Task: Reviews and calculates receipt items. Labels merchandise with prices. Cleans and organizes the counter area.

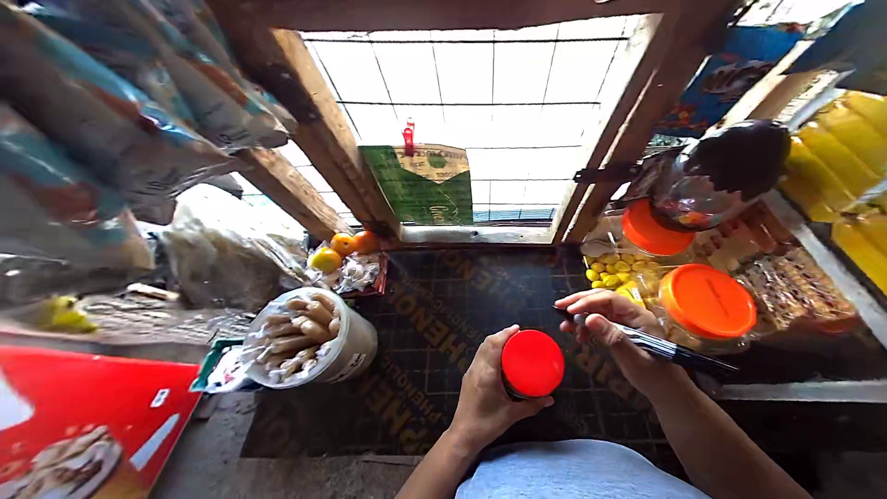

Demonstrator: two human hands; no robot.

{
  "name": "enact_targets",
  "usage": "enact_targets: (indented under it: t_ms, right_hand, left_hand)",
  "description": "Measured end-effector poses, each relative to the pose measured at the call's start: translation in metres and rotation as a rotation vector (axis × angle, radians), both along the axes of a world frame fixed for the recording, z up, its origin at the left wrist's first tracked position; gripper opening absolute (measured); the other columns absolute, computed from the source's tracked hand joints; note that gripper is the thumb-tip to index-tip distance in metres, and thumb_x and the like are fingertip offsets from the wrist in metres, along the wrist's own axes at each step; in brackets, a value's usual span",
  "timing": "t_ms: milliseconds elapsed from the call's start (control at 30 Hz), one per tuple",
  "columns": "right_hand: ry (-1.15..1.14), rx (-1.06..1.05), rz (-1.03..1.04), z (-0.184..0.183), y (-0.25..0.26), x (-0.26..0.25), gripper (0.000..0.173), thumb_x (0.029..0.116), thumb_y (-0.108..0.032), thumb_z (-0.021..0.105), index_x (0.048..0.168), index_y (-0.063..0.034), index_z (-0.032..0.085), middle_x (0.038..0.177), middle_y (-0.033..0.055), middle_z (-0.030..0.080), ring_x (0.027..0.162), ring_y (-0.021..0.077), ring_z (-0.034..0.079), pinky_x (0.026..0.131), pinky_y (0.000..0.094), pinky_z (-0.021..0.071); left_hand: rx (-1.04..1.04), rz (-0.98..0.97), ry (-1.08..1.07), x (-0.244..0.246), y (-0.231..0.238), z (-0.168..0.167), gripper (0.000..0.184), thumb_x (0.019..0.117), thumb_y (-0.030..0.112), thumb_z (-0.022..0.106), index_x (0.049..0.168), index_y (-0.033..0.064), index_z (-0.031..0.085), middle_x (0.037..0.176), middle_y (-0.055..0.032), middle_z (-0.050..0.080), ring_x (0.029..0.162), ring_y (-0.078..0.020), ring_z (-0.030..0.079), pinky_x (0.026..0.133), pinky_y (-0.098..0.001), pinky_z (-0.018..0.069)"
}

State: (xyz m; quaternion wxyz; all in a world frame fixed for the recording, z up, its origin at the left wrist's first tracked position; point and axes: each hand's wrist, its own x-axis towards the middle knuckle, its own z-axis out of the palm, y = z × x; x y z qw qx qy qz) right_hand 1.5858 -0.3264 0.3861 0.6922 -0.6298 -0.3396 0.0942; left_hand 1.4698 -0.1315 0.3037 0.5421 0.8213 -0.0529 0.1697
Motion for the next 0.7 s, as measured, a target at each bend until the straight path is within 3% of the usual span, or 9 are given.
enact_targets:
  t_ms: [100,167,200,233,300,367,533,633,700]
  right_hand:
    - [-0.03,-0.033,-0.113,0.008,-0.014,0.005,0.037,0.1031,-0.047,0.056,0.12,-0.0155,0.068,0.116,0.0001,0.074,0.081,0.0083,0.073,0.06,0.019,0.06]
    - [-0.045,-0.037,-0.151,0.016,-0.023,0.006,0.038,0.1035,-0.048,0.055,0.122,-0.0164,0.066,0.115,0.0006,0.075,0.075,0.0095,0.074,0.055,0.0191,0.0598]
    - [-0.054,-0.036,-0.162,0.019,-0.027,0.006,0.038,0.1038,-0.047,0.055,0.123,-0.0165,0.067,0.115,0.0009,0.075,0.074,0.0098,0.074,0.054,0.0189,0.0597]
    - [-0.067,-0.038,-0.167,0.021,-0.031,0.005,0.036,0.1048,-0.045,0.054,0.124,-0.0165,0.066,0.116,0.0003,0.075,0.073,0.0091,0.074,0.054,0.0181,0.0596]
    - [-0.081,-0.025,-0.174,0.021,-0.036,0.003,0.027,0.1071,-0.034,0.054,0.123,-0.0151,0.065,0.117,-0.0001,0.075,0.07,0.0086,0.074,0.054,0.0175,0.0603]
    - [-0.088,-0.033,-0.194,0.017,-0.038,0.0,0.02,0.1078,-0.022,0.054,0.122,-0.0135,0.065,0.117,-0.0005,0.075,0.07,0.0081,0.074,0.054,0.0175,0.0604]
    - [-0.388,-0.145,-0.359,0.014,-0.054,0.011,0.015,0.1032,-0.018,0.062,0.114,-0.0105,0.069,0.118,0.0009,0.073,0.086,0.0075,0.073,0.07,0.0201,0.0626]
    - [-0.671,-0.384,-0.563,0.026,-0.075,0.022,0.018,0.0987,-0.023,0.067,0.099,-0.0049,0.069,0.123,0.01,0.07,0.114,0.0132,0.068,0.096,0.0272,0.0576]
    - [-0.761,-0.59,-0.661,0.03,-0.082,0.026,0.03,0.0947,-0.026,0.07,0.081,-0.001,0.061,0.125,0.0197,0.067,0.118,0.0229,0.067,0.097,0.0357,0.0559]
  left_hand:
    - [0.009,-0.065,-0.004,-0.002,0.009,-0.001,0.109,0.0644,0.041,0.096,0.148,-0.0037,0.043,0.143,-0.0189,0.056,0.134,-0.023,0.054,0.114,-0.0401,0.0462]
    - [0.079,-0.067,-0.055,-0.01,0.019,0.002,0.12,0.0661,0.065,0.087,0.155,0.0023,0.034,0.153,-0.0179,0.047,0.143,-0.027,0.044,0.119,-0.0487,0.0377]
    - [0.125,-0.009,-0.1,-0.016,0.025,0.006,0.118,0.0698,0.076,0.077,0.157,0.0095,0.033,0.157,-0.0141,0.043,0.147,-0.0265,0.039,0.121,-0.0496,0.0341]
    - [0.163,0.069,-0.151,-0.023,0.031,0.012,0.108,0.0764,0.082,0.065,0.157,0.0171,0.033,0.158,-0.0087,0.042,0.149,-0.0246,0.037,0.121,-0.0486,0.032]
    - [0.188,0.247,-0.251,-0.033,0.045,0.023,0.08,0.0921,0.077,0.047,0.153,0.025,0.04,0.154,0.0017,0.048,0.146,-0.0182,0.04,0.12,-0.0428,0.0346]
    - [0.136,0.378,-0.318,-0.036,0.053,0.029,0.061,0.0998,0.067,0.044,0.148,0.0303,0.043,0.147,0.0103,0.052,0.139,-0.0108,0.047,0.115,-0.035,0.0395]
    - [0.074,0.283,-0.321,-0.033,0.047,0.026,0.052,0.103,0.058,0.047,0.147,0.0306,0.045,0.131,0.0107,0.063,0.123,-0.0072,0.06,0.105,-0.0279,0.0493]
    - [0.064,0.123,-0.237,-0.028,0.033,0.02,0.068,0.0958,0.068,0.053,0.151,0.0306,0.039,0.137,0.007,0.06,0.127,-0.0095,0.058,0.107,-0.0306,0.0483]
    - [0.082,0.03,-0.185,-0.022,0.021,0.015,0.088,0.0842,0.07,0.069,0.153,0.0266,0.035,0.144,0.0009,0.055,0.133,-0.0116,0.053,0.109,-0.0316,0.0462]
